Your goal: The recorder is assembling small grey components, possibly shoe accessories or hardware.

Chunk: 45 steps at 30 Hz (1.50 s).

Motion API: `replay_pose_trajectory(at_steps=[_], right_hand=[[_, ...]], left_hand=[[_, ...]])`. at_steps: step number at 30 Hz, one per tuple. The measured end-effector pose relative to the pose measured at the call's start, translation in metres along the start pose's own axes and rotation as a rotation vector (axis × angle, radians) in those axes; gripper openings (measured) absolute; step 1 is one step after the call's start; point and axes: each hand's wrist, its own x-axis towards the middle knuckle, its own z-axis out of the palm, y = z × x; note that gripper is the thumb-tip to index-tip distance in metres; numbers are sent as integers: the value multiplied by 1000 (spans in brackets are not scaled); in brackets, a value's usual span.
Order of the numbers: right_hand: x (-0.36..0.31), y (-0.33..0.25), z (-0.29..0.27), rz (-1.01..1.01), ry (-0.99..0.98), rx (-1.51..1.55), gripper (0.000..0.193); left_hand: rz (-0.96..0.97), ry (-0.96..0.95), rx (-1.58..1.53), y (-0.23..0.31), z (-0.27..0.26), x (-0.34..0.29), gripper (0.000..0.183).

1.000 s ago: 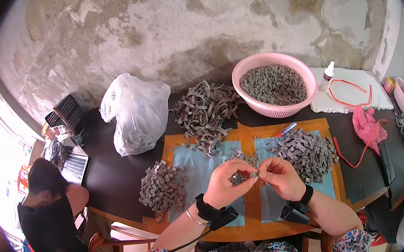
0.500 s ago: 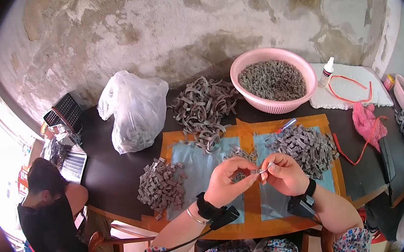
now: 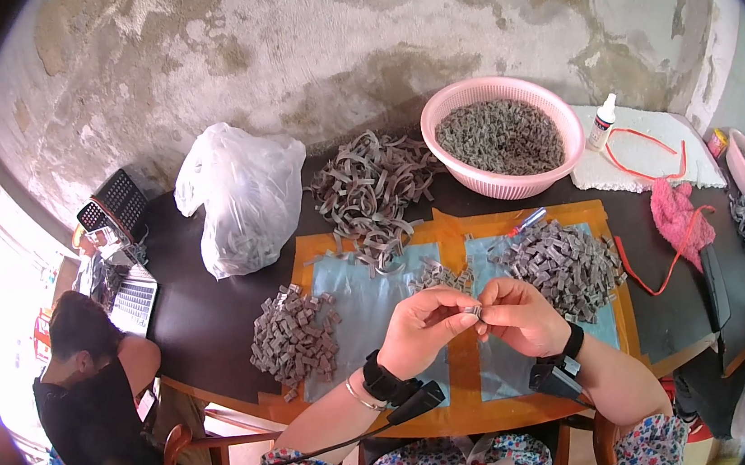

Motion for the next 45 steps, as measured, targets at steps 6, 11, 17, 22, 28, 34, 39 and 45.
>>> replay_pose_trajectory(at_steps=[6, 11, 17, 22, 28, 34, 39, 45], right_hand=[[1, 1, -2, -18, -37, -20, 7], [2, 4, -1, -37, -25, -64, 8], [1, 7, -1, -101, 15, -132, 10], [3, 10, 3, -163, 70, -142, 9], [2, 8, 7, -245, 138, -246, 12], [1, 6, 11, -156, 194, -369, 10], [2, 9, 5, -133, 80, -16, 6], [2, 8, 5, -111, 4, 40, 7]], left_hand=[[-12, -21, -4, 0, 0, 0, 13], [39, -15, 21, 1, -2, 1, 14], [134, -28, 310, 2, -6, 0, 18], [247, 59, 653, 5, -5, 1, 19], [303, 157, 862, 10, 7, 3, 20], [349, 193, 897, 9, 6, 5, 20], [311, 152, 863, 10, 1, 5, 20], [232, 74, 468, -5, -11, 2, 17]])
